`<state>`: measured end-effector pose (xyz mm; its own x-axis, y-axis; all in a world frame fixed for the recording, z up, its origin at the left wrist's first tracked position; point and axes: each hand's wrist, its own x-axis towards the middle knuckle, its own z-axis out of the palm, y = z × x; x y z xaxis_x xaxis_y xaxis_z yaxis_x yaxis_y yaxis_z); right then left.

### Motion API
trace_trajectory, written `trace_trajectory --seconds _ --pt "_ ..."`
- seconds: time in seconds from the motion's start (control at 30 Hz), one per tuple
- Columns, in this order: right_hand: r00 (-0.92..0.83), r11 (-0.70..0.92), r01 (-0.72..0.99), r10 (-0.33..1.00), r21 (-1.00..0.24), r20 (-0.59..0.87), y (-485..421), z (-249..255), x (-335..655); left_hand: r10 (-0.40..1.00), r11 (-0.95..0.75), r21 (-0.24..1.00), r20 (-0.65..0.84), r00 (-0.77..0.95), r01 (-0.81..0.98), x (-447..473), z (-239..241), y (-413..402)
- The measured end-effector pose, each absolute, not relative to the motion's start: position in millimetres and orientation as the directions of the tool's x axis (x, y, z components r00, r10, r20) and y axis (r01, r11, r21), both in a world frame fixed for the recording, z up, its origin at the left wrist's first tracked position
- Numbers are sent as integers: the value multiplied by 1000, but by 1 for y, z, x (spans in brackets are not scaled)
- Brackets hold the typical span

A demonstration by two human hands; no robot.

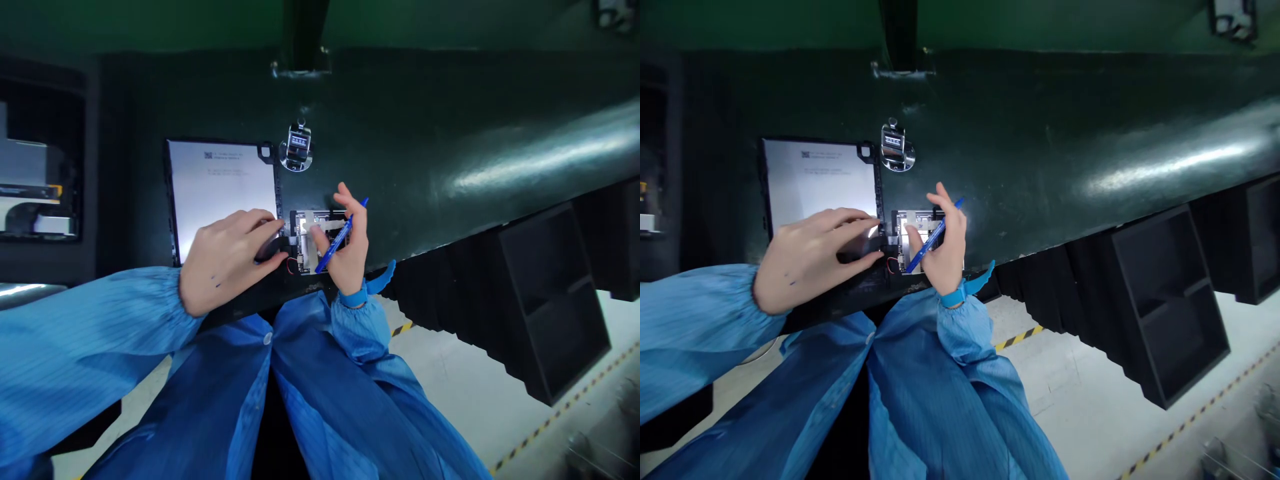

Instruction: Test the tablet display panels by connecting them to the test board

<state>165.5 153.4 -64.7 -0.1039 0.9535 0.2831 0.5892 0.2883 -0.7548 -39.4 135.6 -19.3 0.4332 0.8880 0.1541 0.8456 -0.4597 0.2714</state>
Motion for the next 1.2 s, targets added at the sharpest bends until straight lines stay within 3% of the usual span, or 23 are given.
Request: trace_trajectory --seconds 0.13,0.33,0.53,0.9,1.07,1.13,1.2 --pt "-220 322 623 947 -713 236 155 -63 168 907 -421 296 140 397 857 -51 -15 128" --pt "-210 300 649 954 -699 214 156 -66 169 935 -320 516 37 353 795 -47 -33 133" --pt "-218 318 650 948 -690 232 156 -67 169 947 -255 488 -48 318 835 -36 -34 138" --pt "-198 263 680 965 -685 174 160 -67 166 941 -313 438 25 337 842 -32 -38 136" --pt "-89 253 695 959 -673 268 161 -69 159 945 -259 436 -71 320 862 -27 -32 140" --pt "-66 295 632 942 -716 330 160 -66 160 939 -258 467 -85 334 846 -32 -25 141" --pt "-202 394 544 919 -741 339 158 -60 162 946 -244 554 -43 320 796 -46 -16 138"
